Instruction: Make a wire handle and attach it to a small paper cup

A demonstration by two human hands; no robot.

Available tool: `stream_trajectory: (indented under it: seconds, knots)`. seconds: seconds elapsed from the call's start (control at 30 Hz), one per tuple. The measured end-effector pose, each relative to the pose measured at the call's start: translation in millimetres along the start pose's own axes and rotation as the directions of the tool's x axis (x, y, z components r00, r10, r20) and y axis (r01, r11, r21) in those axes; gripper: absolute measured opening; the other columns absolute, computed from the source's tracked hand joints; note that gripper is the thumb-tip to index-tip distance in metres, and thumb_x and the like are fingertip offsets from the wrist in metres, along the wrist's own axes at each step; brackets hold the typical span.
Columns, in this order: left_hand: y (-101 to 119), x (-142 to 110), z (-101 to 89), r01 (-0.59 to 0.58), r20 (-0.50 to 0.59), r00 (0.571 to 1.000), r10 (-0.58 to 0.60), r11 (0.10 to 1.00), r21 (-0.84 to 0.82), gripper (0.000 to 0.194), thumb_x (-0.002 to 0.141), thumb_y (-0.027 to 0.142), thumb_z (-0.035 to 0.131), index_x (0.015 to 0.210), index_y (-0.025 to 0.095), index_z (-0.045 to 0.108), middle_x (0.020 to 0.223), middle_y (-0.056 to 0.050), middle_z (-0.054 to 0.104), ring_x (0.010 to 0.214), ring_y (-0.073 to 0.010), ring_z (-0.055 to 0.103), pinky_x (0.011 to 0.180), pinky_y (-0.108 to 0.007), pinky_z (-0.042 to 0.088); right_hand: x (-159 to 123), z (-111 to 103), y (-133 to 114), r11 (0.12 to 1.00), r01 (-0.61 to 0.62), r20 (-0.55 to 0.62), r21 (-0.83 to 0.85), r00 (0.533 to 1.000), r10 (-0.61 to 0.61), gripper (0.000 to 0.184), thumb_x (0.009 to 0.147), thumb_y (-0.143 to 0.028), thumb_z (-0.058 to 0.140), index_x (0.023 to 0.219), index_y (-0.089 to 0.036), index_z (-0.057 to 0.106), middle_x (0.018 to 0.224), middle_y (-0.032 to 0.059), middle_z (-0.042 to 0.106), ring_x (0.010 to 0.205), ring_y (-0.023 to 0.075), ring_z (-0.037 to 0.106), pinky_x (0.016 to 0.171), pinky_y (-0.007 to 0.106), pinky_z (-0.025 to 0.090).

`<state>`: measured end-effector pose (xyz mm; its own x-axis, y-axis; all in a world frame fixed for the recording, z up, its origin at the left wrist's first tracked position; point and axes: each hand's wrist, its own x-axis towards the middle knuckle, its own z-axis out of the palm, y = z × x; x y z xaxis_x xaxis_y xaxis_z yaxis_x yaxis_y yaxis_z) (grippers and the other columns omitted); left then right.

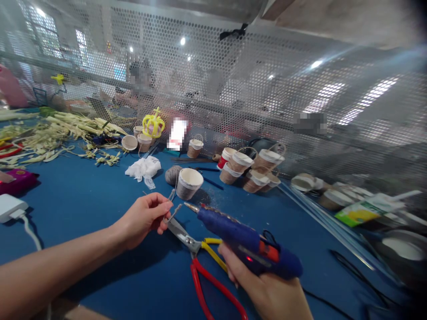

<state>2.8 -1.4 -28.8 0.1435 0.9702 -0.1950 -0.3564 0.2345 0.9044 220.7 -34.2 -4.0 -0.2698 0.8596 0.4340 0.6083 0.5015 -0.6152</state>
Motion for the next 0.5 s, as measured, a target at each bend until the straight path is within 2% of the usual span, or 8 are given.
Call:
stream_trajectory:
  seconds: [0.17, 0.37, 0.43, 0.5]
  knots:
    - [-0.4, 1.1, 0.3, -0.007, 0.002, 1.0, 0.007, 1.0, -0.001, 0.023, 0.072, 0.03, 0.063, 0.067, 0.013, 0.049, 0.052, 0.005, 0.053, 0.037, -0.0032, 0.044, 0.039, -0.017, 0.033, -4.2, 1.4, -7.2, 0.996, -0.088, -0.02, -0.025, 0.996, 0.088, 0.033, 0.076, -0.034, 0.056, 0.045, -0.023, 0.057, 0.039, -0.0024, 0.052, 0.036, 0.0125, 0.05, 0.043, 0.023, 0.047]
    - [-1.9, 1.5, -0.1, -0.026, 0.026, 0.999, 0.025, 1.0, 0.012, 0.024, 0.072, 0.031, 0.064, 0.067, 0.014, 0.049, 0.05, 0.006, 0.052, 0.037, -0.0035, 0.044, 0.039, -0.016, 0.033, -1.0, 1.5, -20.0, 0.955, -0.298, 0.05, -0.004, 0.953, 0.298, 0.038, 0.073, -0.039, 0.056, 0.04, -0.021, 0.048, 0.04, -0.0017, 0.049, 0.039, 0.0123, 0.049, 0.048, 0.025, 0.046]
    - [-1.4, 1.6, -0.6, -0.049, 0.031, 0.998, 0.049, 0.999, 0.024, 0.024, 0.071, 0.032, 0.064, 0.067, 0.014, 0.049, 0.049, 0.006, 0.052, 0.038, -0.004, 0.045, 0.039, -0.016, 0.033, 1.4, 1.5, -20.3, 0.946, -0.325, 0.08, 0.024, 0.943, 0.322, 0.038, 0.075, -0.041, 0.054, 0.044, -0.02, 0.05, 0.039, -0.002, 0.048, 0.038, 0.0114, 0.048, 0.045, 0.024, 0.044]
    - [0.6, 1.9, -1.4, -0.076, 0.021, 0.997, 0.075, 0.996, 0.037, 0.024, 0.07, 0.032, 0.065, 0.068, 0.014, 0.049, 0.05, 0.006, 0.052, 0.038, -0.0043, 0.045, 0.039, -0.017, 0.034, 5.0, 1.0, -19.0, 0.914, -0.392, 0.166, 0.107, 0.913, 0.372, 0.032, 0.076, -0.043, 0.052, 0.057, -0.018, 0.057, 0.039, -0.0031, 0.047, 0.037, 0.0101, 0.046, 0.04, 0.022, 0.041]
